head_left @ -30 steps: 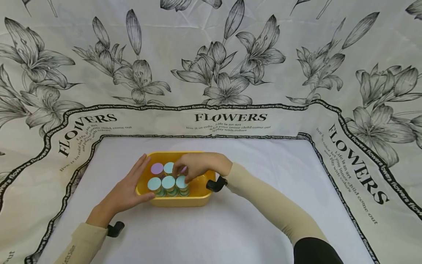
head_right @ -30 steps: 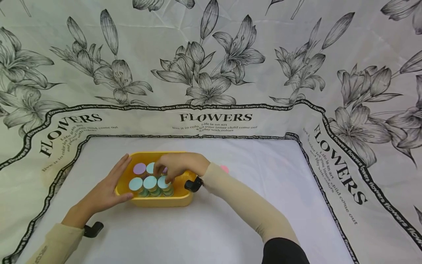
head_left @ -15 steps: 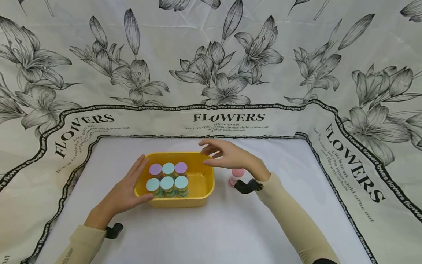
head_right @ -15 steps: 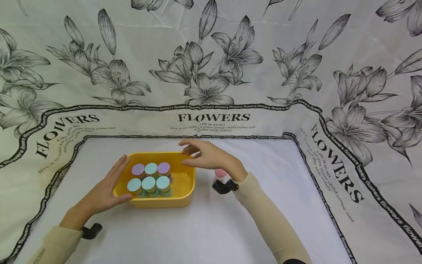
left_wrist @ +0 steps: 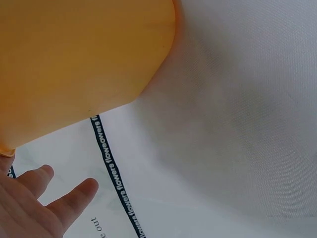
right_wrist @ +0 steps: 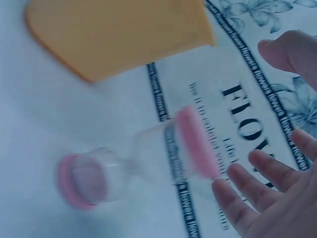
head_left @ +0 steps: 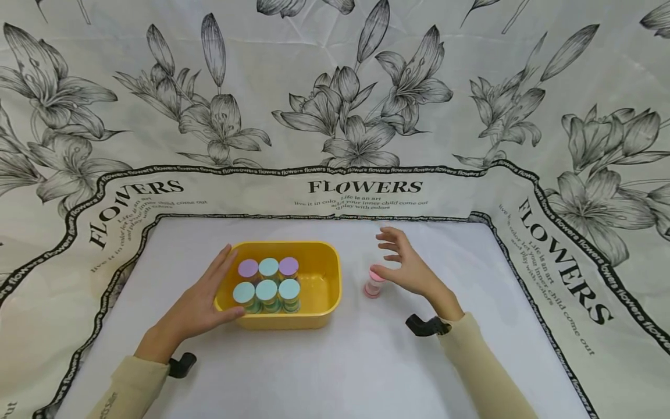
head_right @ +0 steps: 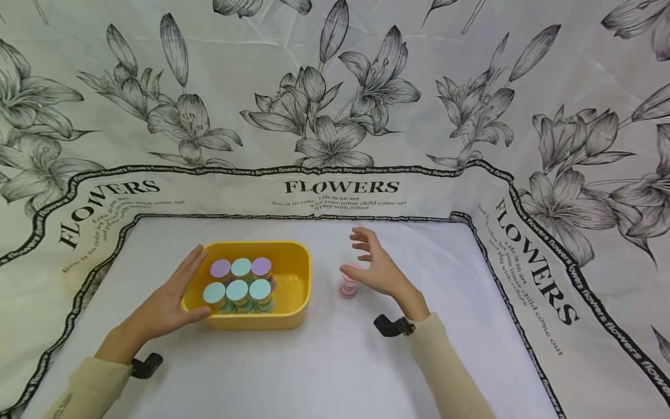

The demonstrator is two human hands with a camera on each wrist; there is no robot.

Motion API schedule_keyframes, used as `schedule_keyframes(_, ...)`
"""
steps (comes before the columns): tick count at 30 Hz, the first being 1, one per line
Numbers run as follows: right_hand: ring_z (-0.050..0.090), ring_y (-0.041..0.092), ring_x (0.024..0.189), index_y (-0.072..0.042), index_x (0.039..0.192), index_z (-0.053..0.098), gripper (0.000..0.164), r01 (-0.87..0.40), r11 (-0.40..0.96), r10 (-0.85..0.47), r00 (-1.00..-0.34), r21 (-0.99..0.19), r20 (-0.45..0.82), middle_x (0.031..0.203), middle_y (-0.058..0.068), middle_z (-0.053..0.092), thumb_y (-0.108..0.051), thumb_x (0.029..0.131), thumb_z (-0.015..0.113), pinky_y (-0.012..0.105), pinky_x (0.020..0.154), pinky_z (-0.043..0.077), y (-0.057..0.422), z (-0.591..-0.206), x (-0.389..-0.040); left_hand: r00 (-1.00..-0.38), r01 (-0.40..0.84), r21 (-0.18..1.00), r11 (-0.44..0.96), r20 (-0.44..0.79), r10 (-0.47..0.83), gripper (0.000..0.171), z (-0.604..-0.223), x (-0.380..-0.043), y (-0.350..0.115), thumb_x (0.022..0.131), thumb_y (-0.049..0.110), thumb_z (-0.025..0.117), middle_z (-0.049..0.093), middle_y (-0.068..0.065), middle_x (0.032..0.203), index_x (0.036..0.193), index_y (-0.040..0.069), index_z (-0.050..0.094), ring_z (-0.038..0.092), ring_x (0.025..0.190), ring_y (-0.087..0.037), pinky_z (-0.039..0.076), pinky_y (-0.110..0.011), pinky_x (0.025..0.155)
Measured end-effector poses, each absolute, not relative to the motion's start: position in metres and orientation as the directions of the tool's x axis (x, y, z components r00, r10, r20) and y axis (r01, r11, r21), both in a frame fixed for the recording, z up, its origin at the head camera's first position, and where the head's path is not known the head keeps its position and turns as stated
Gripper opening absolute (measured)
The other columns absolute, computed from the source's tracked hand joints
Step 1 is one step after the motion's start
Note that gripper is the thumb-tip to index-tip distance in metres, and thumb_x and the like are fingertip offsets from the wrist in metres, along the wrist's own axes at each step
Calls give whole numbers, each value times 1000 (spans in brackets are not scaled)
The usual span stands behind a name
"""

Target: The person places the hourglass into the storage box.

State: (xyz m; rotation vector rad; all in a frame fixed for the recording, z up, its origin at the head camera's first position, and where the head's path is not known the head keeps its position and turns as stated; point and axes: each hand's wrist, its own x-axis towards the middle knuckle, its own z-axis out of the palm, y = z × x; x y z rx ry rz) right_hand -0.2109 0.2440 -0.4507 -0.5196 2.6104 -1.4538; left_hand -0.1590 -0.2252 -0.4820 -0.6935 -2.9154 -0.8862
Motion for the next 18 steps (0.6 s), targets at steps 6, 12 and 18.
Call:
schedule_keyframes(6,46,42,140,-9,154,26,86,-180,476,-278,-959,-860,47,153,18,42,-22,89,81,60,109,44,245,-483,-196,-899,424,524,739,147,412,117,-482,-160,-225,80,49,81,3,-2,175,167,29,6,33,152,-45,46,-71,103)
schedule_keyframes(12,49,40,133,-6,151,31,80,-98,437,-236,-972,-894,-9,150,18,45,-19,89,80,55,106,48,246,-499,-189,-898,427,523,738,149,414,117,-482,-160,-225,80,51,81,4,-3,175,167,30,6,33,152,-45,46,-71,103)
schedule_keyframes(18,57,34,118,-2,145,37,71,-77,440,-220,-975,-895,-24,143,18,47,-17,90,79,42,97,53,251,-508,-188,-899,426,518,742,146,414,117,-481,-160,-226,80,50,81,3,-2,175,167,29,6,33,151,-45,46,-72,103)
